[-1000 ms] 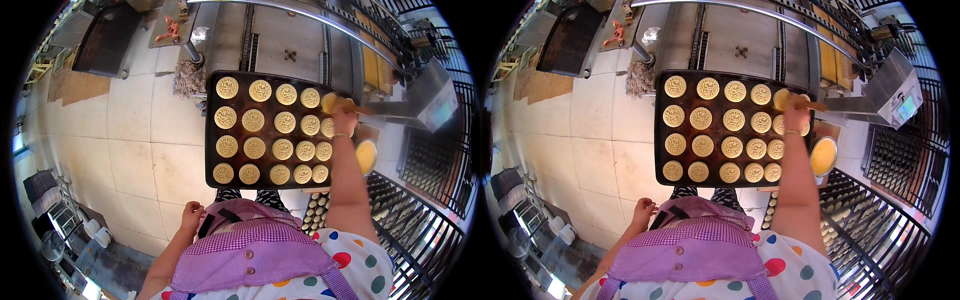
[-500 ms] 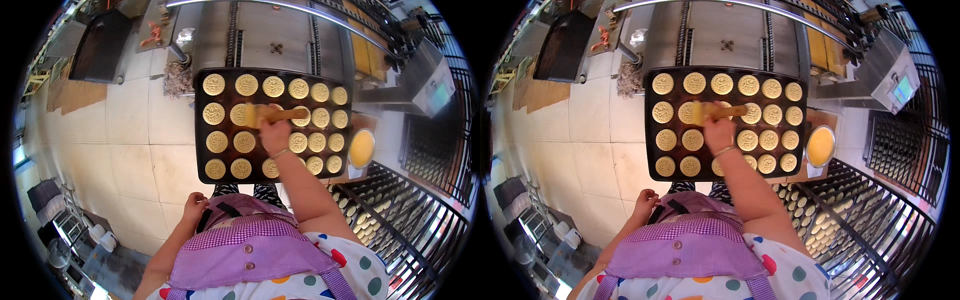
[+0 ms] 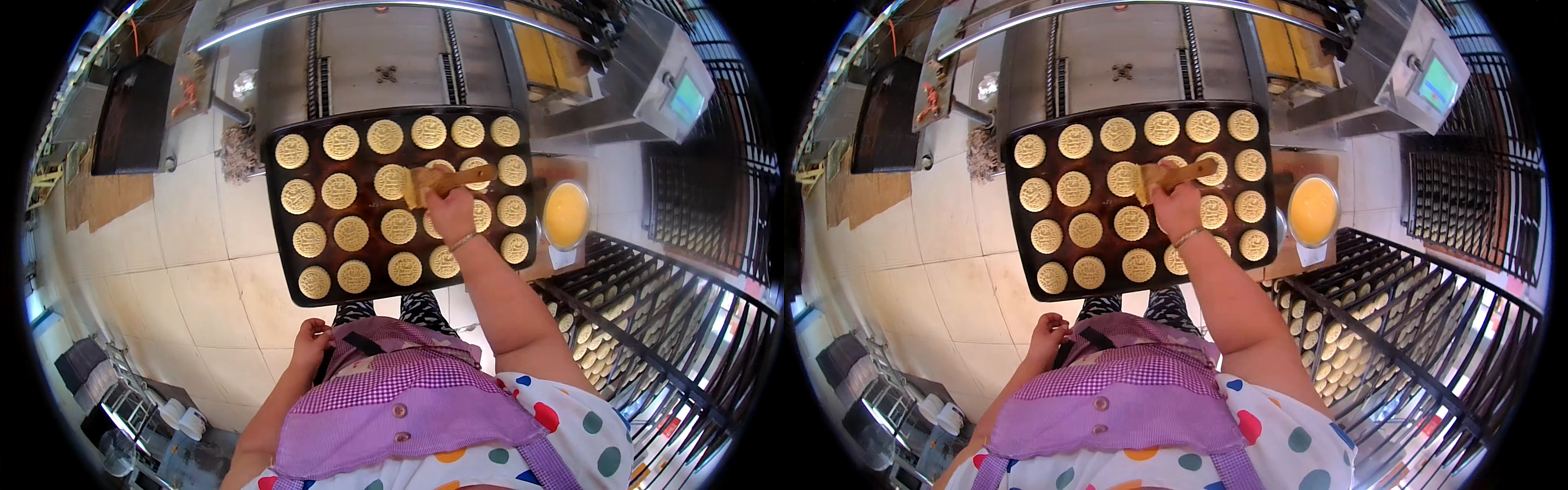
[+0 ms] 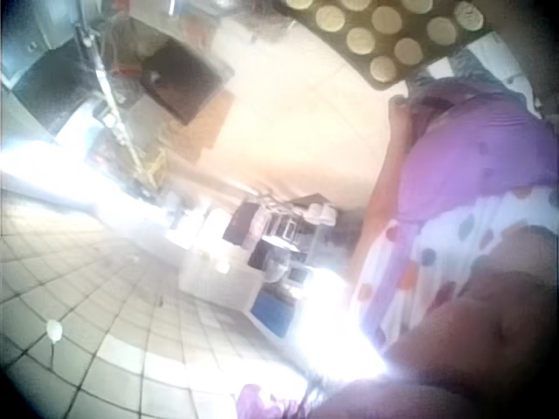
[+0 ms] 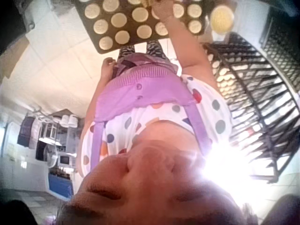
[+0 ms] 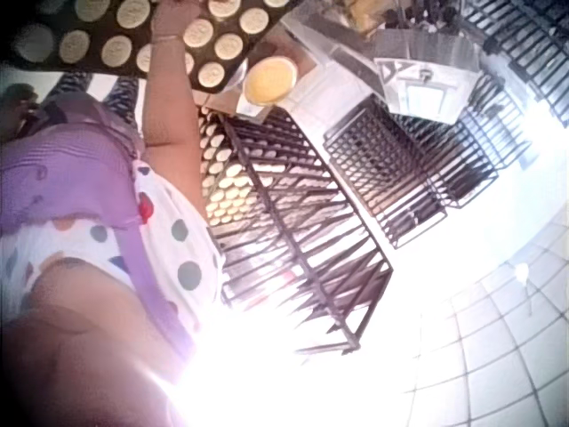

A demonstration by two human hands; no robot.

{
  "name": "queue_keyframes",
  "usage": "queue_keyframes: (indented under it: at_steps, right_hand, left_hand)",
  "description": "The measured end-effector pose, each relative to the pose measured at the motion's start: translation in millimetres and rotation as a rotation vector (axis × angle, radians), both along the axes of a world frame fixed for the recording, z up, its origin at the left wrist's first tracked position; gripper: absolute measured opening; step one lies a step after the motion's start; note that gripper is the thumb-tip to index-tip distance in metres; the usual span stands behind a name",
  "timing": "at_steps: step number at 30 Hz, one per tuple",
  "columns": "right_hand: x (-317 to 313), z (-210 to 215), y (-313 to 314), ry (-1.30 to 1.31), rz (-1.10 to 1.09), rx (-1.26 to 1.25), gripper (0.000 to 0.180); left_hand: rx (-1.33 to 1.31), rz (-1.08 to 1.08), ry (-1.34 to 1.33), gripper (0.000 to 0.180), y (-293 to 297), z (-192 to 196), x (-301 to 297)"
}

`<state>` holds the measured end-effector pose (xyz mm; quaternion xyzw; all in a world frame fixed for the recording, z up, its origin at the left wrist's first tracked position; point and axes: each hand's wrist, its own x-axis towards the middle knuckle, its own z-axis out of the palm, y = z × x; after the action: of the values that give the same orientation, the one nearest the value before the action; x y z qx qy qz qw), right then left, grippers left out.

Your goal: The person applies a liquid glaze to patterned pastries on a tray using a brush and then slides the tray into an industrial oven.

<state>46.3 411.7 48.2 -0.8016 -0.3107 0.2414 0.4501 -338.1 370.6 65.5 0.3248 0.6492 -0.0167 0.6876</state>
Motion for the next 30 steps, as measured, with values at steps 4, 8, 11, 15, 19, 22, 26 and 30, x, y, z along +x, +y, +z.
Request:
queue_keyframes:
  at_steps: [4,8,11,15,19,22,26,30]
  right_hand:
    - [107.0,0.9,-40.7,-0.306,-0.230,-0.321,0.036]
    - [200.7,-24.5,-94.7,-0.246,-0.400,-0.565,0.036]
    - [159.6,16.4,-64.0,-0.092,-0.310,-0.144,0.036]
    - [137.9,-0.3,-64.3,0.113,-0.169,0.045,0.040]
    - [194.0,1.9,-123.4,0.134,-0.390,-0.079,0.043]
    - [227.9,17.7,-186.5,0.165,-0.622,0.153,0.038]
    - [274.3,-54.6,-300.5,-0.187,-0.713,-0.093,0.038]
    - [282.6,-79.2,-330.2,-0.107,-0.766,-0.282,0.035]
  left_hand:
    - [0.006,-0.015,0.038,0.027,-15.0,-3.3,5.6]
    - [-0.035,-0.065,0.047,0.027,-27.8,-6.7,15.3]
    - [-0.039,-0.071,0.056,0.026,-40.1,-2.8,34.6]
    - [-0.033,-0.165,0.029,0.028,-42.7,2.2,73.0]
    - [0.006,-0.204,0.072,0.025,-57.9,0.1,93.3]
    - [0.000,-0.250,0.121,0.018,-73.6,-2.1,103.1]
    - [-0.059,-0.311,0.114,0.013,-83.1,1.3,126.8]
    - [-0.127,-0.271,0.113,0.022,-86.3,3.8,143.1]
